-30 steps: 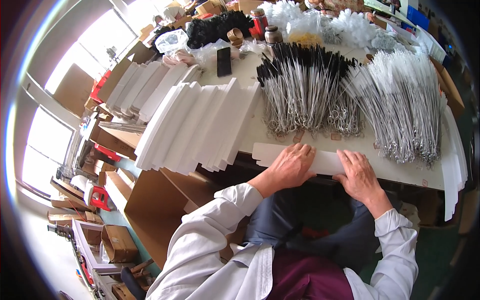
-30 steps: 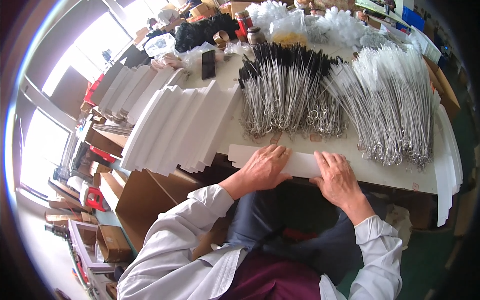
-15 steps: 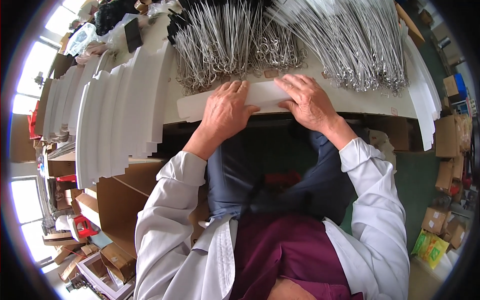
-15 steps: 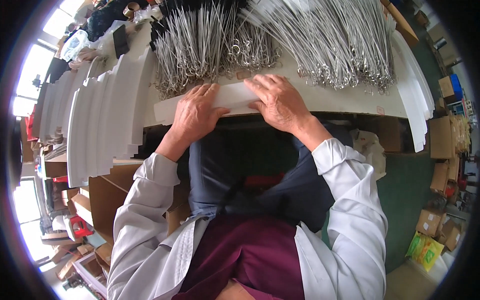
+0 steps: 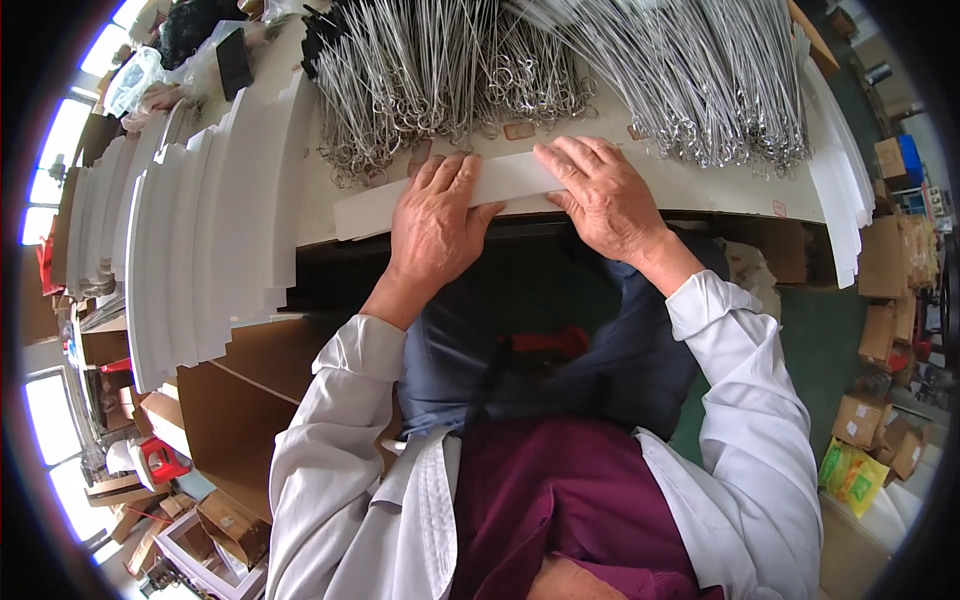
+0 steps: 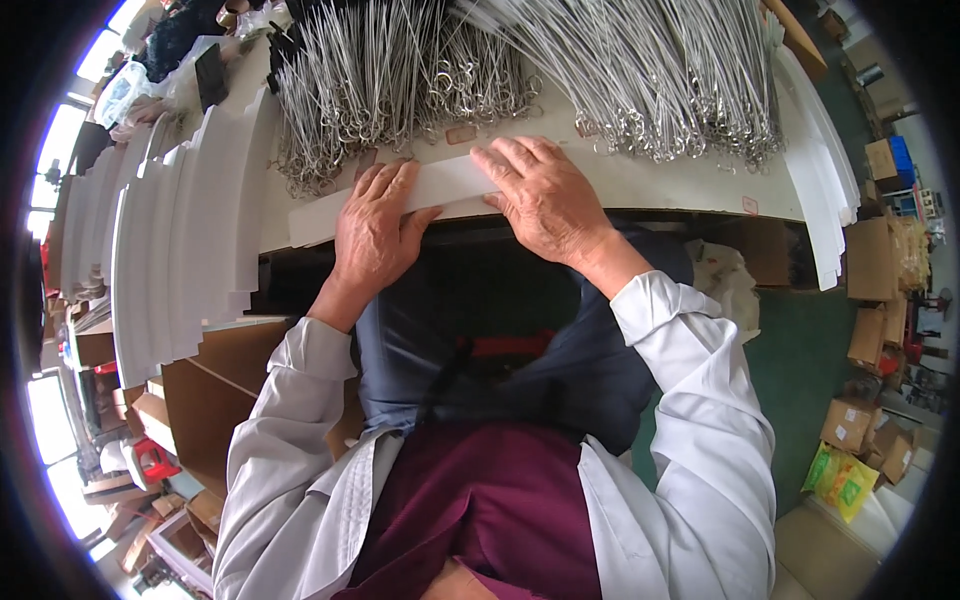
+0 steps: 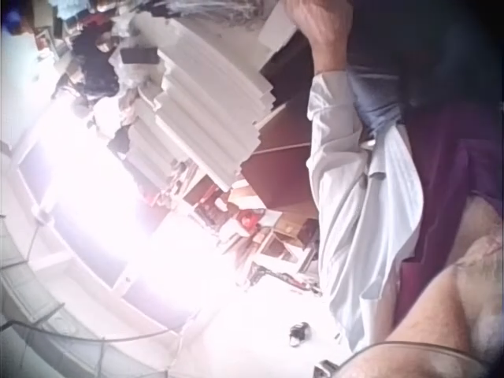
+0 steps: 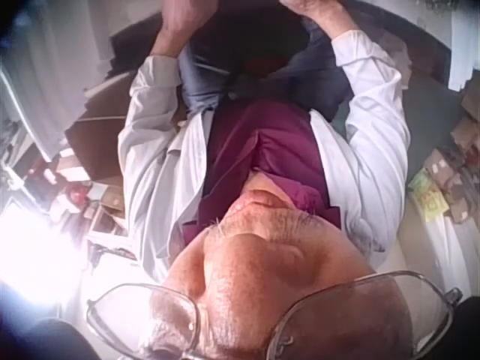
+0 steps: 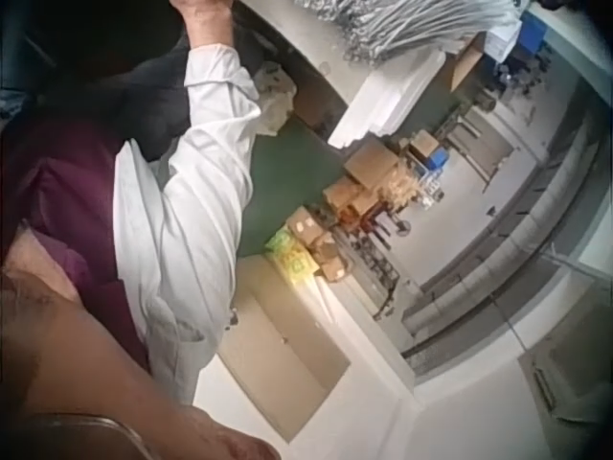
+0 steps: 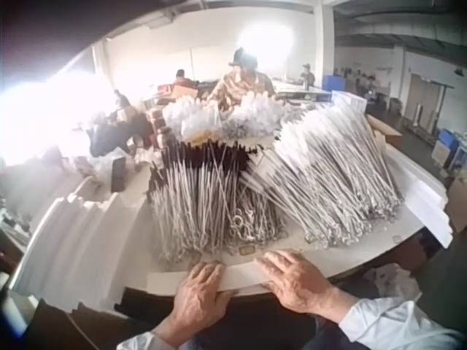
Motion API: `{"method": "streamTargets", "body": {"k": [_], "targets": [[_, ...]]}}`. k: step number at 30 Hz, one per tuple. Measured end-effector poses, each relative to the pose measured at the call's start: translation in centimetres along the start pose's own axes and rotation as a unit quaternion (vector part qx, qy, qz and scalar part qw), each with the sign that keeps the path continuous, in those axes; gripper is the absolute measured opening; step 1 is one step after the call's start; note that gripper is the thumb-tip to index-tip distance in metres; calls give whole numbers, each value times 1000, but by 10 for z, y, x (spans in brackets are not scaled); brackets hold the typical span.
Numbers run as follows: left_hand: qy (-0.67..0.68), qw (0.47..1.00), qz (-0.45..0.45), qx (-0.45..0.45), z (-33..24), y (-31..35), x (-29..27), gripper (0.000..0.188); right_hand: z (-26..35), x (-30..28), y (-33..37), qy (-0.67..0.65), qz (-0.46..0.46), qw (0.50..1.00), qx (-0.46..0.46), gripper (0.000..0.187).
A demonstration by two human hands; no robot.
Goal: Manually assembling metal hook components into small white cardboard boxes at a workshop desk.
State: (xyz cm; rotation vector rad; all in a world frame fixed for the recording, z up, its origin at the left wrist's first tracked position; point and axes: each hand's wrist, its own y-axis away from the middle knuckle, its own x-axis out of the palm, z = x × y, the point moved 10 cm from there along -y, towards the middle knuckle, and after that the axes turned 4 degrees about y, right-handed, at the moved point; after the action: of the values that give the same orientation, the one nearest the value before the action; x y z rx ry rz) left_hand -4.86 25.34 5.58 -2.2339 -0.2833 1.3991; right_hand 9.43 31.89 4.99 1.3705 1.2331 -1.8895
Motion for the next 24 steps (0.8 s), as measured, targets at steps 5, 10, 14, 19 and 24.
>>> {"method": "streamTargets", "body": {"k": [5,10,14,19,24], "targets": [[-6,999,12,-40,-4,16,1,56,9,0,11,-3,9,1000,-5,57],[-86,995,42,6,-12,25,18,64,17,11,21,23,9,1000,4,70],[-108,992,71,7,-8,32,22,69,56,30,-4,8,33,998,-44,74],[-175,982,64,-30,46,73,-23,73,4,18,22,62,35,997,8,76],[-194,979,50,-29,52,81,-26,64,-25,9,38,83,26,994,64,83]]}}
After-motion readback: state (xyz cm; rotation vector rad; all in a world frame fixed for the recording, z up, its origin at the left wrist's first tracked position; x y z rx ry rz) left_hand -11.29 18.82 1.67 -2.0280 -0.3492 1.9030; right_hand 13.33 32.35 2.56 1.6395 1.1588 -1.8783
